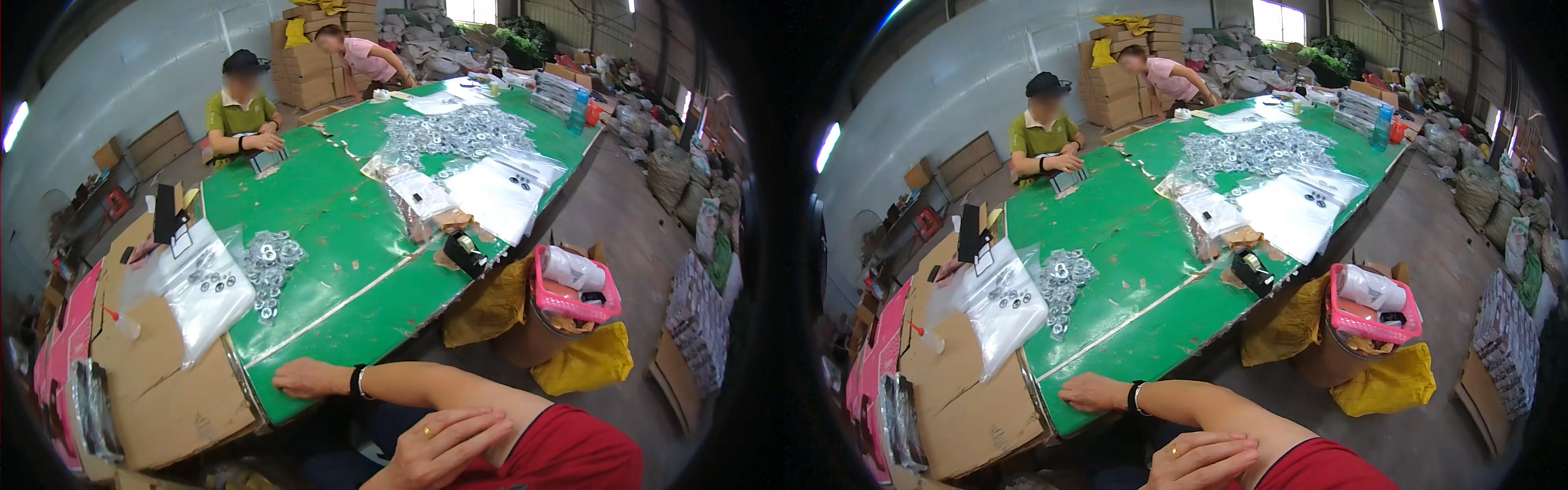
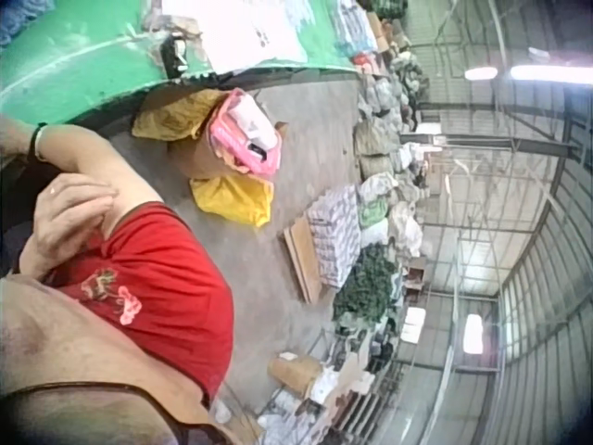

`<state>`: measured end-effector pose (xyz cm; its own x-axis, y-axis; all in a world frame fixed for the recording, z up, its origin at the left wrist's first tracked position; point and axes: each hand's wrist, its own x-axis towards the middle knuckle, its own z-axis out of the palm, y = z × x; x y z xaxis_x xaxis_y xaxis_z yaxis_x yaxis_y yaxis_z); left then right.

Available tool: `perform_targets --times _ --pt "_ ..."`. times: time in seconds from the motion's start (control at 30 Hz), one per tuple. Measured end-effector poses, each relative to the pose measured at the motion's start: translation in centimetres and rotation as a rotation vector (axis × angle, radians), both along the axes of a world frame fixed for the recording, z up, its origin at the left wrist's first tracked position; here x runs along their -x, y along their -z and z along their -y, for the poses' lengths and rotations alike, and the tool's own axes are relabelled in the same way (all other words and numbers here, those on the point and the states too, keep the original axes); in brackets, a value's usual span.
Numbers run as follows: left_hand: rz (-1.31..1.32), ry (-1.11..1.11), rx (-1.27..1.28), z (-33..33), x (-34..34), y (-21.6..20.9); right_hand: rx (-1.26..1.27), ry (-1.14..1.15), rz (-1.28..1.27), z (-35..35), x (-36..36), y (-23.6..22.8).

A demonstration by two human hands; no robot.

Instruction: The recorder is walking around a factory environment, observing other workers and briefly adjusting glasses.

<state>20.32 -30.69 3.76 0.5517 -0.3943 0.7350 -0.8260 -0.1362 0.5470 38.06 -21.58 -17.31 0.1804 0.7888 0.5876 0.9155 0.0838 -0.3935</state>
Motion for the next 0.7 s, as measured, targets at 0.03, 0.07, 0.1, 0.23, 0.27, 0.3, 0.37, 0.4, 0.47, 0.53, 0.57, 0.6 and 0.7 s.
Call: perform_targets --times 0.03,0.07,0.1,0.23,0.27,0.3,0.37,0.4,0.47,0.53,0.57,0.6,0.7 --pt "0.028 -0.01 0.007 0.0 -0.1 0.2 0.016 0.013 0.0 0.1 0.0 0.0" --pt "0.03 -0.016 0.008 0.0 -0.1 0.3 0.017 0.007 0.001 0.2 -0.1 0.1" --pt "0.048 -0.033 0.005 0.1 0.2 0.3 0.014 -0.002 0.001 0.1 0.1 -0.3" --pt "0.055 -0.067 0.001 0.2 0.3 0.0 0.004 -0.021 0.011 0.2 0.0 -0.9" --pt "0.059 -0.072 0.0 0.1 0.2 0.0 0.003 -0.027 0.014 0.1 -0.1 -0.9" --pt "0.035 -0.073 0.007 0.1 0.3 0.2 0.027 -0.032 -0.008 0.1 -0.1 -0.8" --pt "0.017 -0.082 0.01 0.0 0.4 0.6 0.049 -0.046 -0.025 0.1 -0.3 -0.7" --pt "0.02 -0.104 0.044 -0.1 0.5 0.8 0.053 -0.04 -0.026 0.2 -0.2 -0.6" --pt "0.025 -0.136 0.076 -0.5 0.7 1.2 0.055 -0.043 -0.025 0.2 0.0 -0.5" --pt "-0.012 -0.232 0.173 -1.0 0.7 1.0 0.021 -0.017 -0.002 0.2 0.1 -0.5" --pt "-0.038 -0.273 0.151 -1.3 0.8 0.8 0.02 -0.026 -0.001 0.3 0.1 -0.5" --pt "-0.034 -0.282 0.15 -1.3 0.8 0.9 0.031 -0.024 -0.002 0.3 0.0 -0.6" --pt "-0.056 -0.322 0.178 -1.5 0.8 1.5 0.056 -0.021 0.002 0.3 0.0 -0.6"
